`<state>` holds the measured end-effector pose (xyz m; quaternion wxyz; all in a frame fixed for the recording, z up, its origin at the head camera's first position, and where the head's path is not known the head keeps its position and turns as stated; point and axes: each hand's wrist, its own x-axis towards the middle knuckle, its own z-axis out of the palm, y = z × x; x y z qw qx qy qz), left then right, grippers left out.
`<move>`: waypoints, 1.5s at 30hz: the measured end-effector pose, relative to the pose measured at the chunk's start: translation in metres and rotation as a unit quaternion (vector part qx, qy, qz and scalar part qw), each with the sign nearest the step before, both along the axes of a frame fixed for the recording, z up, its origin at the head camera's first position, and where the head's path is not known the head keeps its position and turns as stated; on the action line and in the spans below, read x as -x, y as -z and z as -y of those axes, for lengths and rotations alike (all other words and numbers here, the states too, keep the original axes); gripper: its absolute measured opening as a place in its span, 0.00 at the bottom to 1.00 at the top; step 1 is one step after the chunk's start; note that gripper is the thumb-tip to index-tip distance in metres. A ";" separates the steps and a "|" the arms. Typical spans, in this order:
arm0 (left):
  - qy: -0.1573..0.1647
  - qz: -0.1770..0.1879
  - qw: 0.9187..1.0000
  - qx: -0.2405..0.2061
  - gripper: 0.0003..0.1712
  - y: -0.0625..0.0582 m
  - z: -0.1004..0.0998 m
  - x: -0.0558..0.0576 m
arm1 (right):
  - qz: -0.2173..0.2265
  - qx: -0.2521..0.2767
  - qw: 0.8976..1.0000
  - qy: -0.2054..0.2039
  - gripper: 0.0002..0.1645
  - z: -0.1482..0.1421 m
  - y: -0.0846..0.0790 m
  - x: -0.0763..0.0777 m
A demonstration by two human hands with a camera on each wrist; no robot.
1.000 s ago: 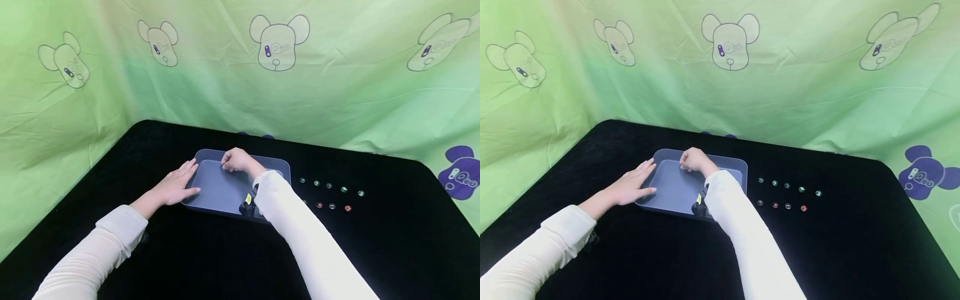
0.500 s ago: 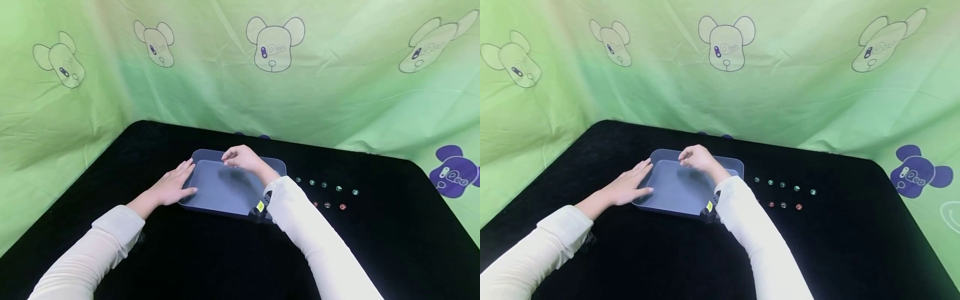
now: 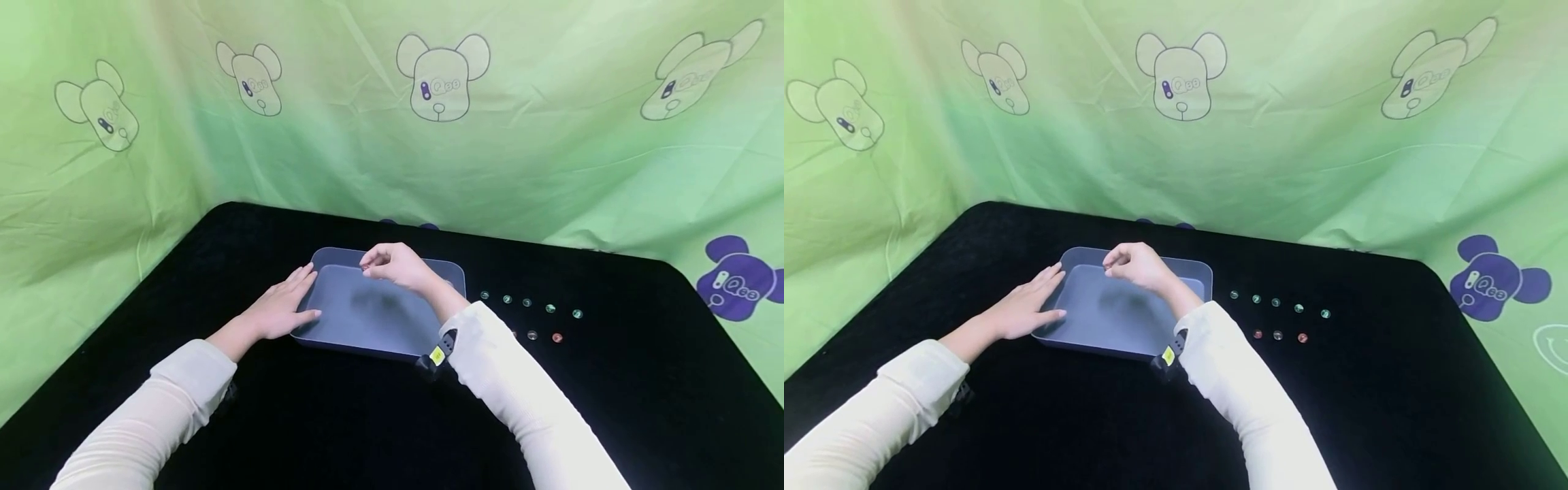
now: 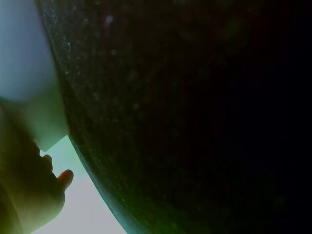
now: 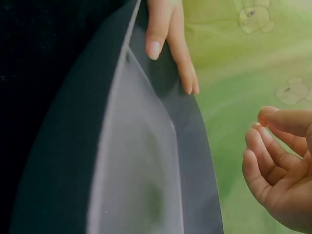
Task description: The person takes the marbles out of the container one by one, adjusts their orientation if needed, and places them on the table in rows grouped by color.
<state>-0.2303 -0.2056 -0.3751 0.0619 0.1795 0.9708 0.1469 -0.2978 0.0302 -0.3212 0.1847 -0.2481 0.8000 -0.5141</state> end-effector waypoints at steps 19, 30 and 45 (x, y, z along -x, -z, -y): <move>0.002 -0.002 1.000 -0.008 0.42 0.000 -0.001 -0.004 | -0.024 0.040 0.999 -0.003 0.09 -0.026 -0.006 -0.028; 0.006 0.000 1.000 -0.001 0.42 -0.002 -0.001 -0.003 | -0.030 0.075 0.997 -0.008 0.09 -0.043 -0.012 -0.046; 0.012 -0.021 1.000 0.016 0.41 -0.002 -0.002 -0.005 | -0.014 0.085 0.996 0.006 0.09 -0.065 -0.013 -0.065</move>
